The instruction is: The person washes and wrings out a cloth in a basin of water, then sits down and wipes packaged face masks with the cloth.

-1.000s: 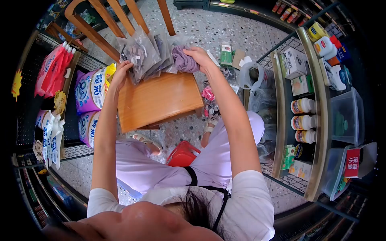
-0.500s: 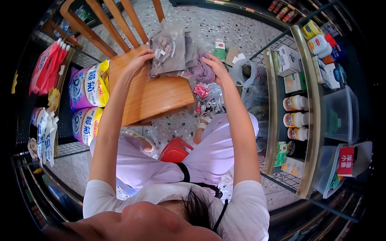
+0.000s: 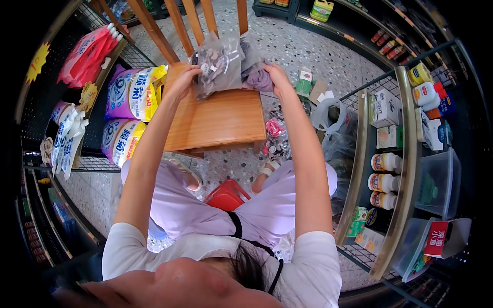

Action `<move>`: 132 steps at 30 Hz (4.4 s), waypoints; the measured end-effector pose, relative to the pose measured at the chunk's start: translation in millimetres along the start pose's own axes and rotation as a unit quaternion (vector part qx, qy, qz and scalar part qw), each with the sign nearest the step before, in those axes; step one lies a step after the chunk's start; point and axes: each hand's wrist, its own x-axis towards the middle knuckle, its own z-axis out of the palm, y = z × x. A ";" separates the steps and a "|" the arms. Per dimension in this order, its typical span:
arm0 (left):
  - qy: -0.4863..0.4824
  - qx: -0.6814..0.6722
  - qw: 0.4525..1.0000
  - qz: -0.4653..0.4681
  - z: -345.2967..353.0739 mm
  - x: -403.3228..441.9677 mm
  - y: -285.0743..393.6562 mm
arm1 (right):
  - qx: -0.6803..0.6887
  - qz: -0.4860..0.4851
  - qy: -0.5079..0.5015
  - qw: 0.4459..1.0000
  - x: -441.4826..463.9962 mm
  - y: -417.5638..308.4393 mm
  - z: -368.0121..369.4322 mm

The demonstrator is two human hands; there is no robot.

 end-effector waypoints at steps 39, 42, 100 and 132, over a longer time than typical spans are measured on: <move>0.226 0.128 0.964 0.065 -18.1 -230.4 -93.1 | -0.049 -0.303 0.121 0.944 -183.7 5.2 151.5; 0.186 0.226 0.949 0.118 2.8 -249.8 -49.4 | 0.016 -0.289 0.091 0.953 -187.1 1.4 169.1; 0.120 -0.152 0.981 -0.028 -17.6 -253.0 -129.8 | -0.600 -0.324 -0.189 0.706 -191.6 109.1 242.0; 0.076 -0.177 0.977 -0.095 -29.9 -250.4 -135.7 | -0.712 -0.268 0.204 0.616 -192.4 80.2 79.1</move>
